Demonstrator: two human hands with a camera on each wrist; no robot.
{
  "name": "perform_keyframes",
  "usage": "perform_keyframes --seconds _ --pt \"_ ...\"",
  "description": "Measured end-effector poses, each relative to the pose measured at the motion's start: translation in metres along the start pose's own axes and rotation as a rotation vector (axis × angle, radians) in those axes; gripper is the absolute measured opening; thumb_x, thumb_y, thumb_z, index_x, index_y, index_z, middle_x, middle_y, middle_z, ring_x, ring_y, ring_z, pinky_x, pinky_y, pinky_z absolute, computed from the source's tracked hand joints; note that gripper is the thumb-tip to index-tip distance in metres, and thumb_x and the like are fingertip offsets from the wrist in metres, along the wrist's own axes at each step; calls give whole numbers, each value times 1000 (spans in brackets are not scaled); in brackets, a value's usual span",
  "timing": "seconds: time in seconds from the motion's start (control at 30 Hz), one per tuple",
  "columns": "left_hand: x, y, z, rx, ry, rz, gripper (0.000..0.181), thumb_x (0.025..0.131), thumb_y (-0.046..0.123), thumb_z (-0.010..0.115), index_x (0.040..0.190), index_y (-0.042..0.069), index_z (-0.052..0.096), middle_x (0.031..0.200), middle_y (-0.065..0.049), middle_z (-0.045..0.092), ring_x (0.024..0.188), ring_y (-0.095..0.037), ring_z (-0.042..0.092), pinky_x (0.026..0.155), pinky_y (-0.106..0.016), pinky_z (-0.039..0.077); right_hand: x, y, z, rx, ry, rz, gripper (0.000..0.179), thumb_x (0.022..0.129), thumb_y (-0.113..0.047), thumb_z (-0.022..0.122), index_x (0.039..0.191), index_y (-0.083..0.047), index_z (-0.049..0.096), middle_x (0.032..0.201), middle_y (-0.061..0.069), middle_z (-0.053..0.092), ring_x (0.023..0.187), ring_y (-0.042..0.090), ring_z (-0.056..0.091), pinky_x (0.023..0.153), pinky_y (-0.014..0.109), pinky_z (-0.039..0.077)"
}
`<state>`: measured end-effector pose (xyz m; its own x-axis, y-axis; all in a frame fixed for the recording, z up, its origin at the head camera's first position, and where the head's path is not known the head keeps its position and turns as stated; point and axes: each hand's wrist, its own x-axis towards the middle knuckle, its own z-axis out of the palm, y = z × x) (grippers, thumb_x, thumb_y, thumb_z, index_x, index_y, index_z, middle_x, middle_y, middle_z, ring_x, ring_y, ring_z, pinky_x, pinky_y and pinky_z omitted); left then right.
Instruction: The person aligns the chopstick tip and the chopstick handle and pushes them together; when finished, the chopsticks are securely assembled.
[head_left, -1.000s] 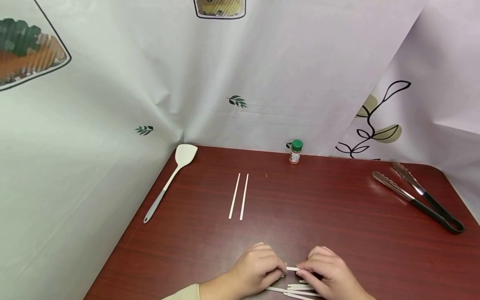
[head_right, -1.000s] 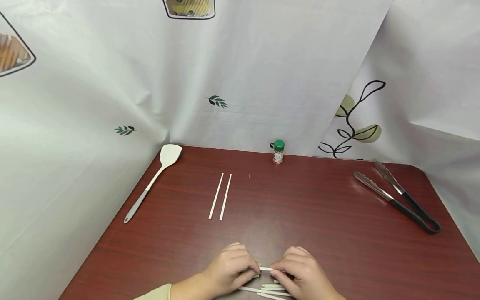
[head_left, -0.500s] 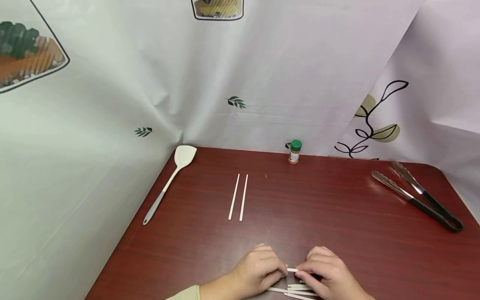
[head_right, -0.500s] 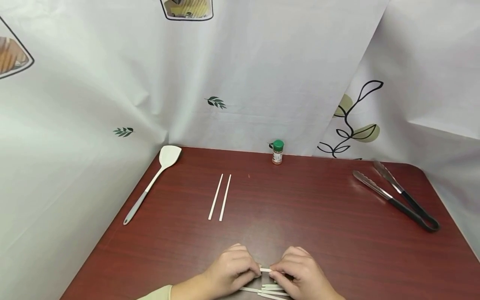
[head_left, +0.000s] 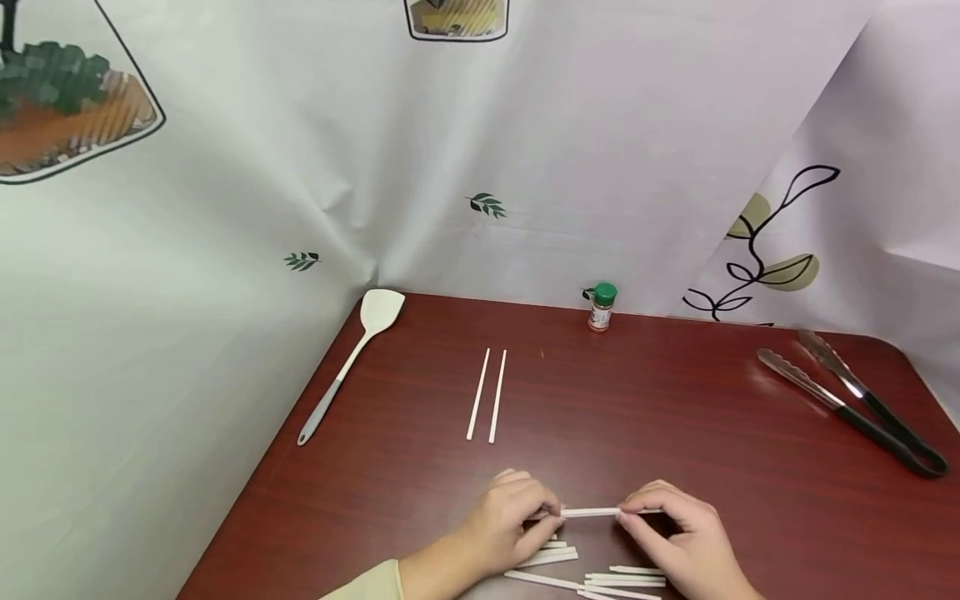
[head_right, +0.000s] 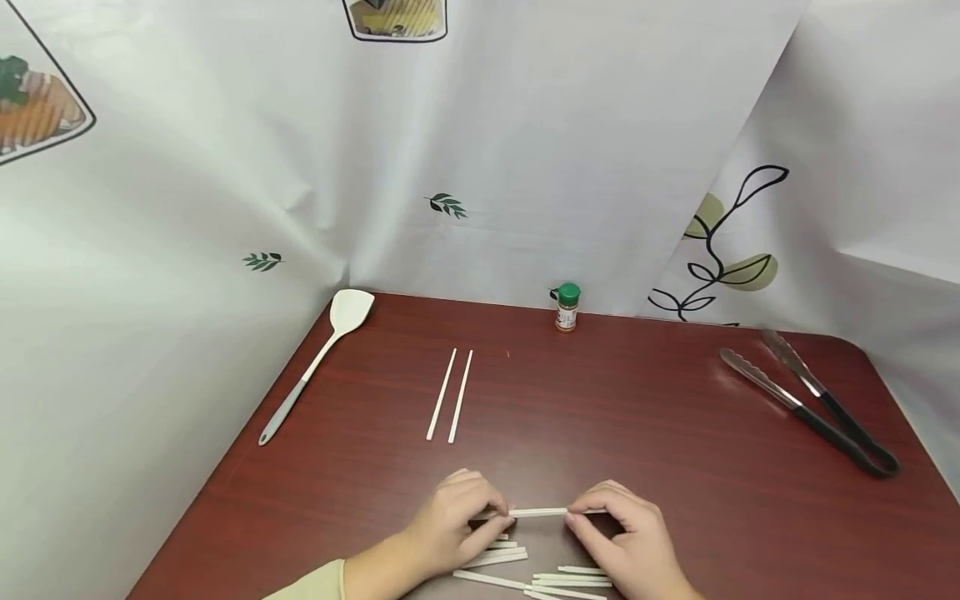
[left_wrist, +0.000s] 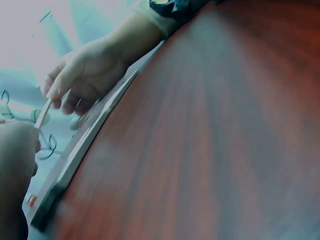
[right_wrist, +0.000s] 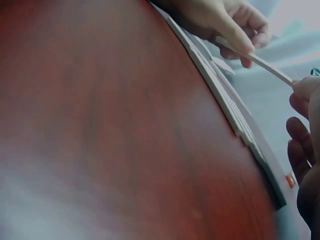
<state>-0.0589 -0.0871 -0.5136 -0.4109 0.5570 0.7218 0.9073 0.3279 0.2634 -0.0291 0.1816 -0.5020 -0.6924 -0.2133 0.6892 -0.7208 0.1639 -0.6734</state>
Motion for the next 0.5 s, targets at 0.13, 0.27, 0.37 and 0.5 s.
perform_keyframes --seconds 0.13,0.27,0.37,0.5 --pt "2 -9 -6 65 -46 119 3 99 20 72 99 20 74 88 14 70 76 0 59 73 -16 44 -1 8 -7 4 -18 123 50 69 29 80 99 -10 73 91 3 73 81 12 69 74 20 54" --pt "1 -12 -11 96 -88 252 14 95 22 75 108 22 82 94 16 74 80 0 61 73 -15 43 10 12 -12 144 -62 275 39 83 26 72 108 -1 58 92 6 73 79 10 68 66 24 54" --pt "1 -14 -13 66 -105 280 26 87 23 84 113 22 83 103 15 77 83 1 62 76 -15 45 22 14 -13 237 -78 376 34 91 22 67 112 5 47 92 10 72 79 10 67 65 25 54" --pt "1 -18 -13 28 -114 285 34 79 26 93 112 20 84 110 11 79 87 0 65 79 -15 47 40 18 -11 245 -86 480 37 96 14 66 122 6 41 90 11 71 77 11 66 62 27 54"
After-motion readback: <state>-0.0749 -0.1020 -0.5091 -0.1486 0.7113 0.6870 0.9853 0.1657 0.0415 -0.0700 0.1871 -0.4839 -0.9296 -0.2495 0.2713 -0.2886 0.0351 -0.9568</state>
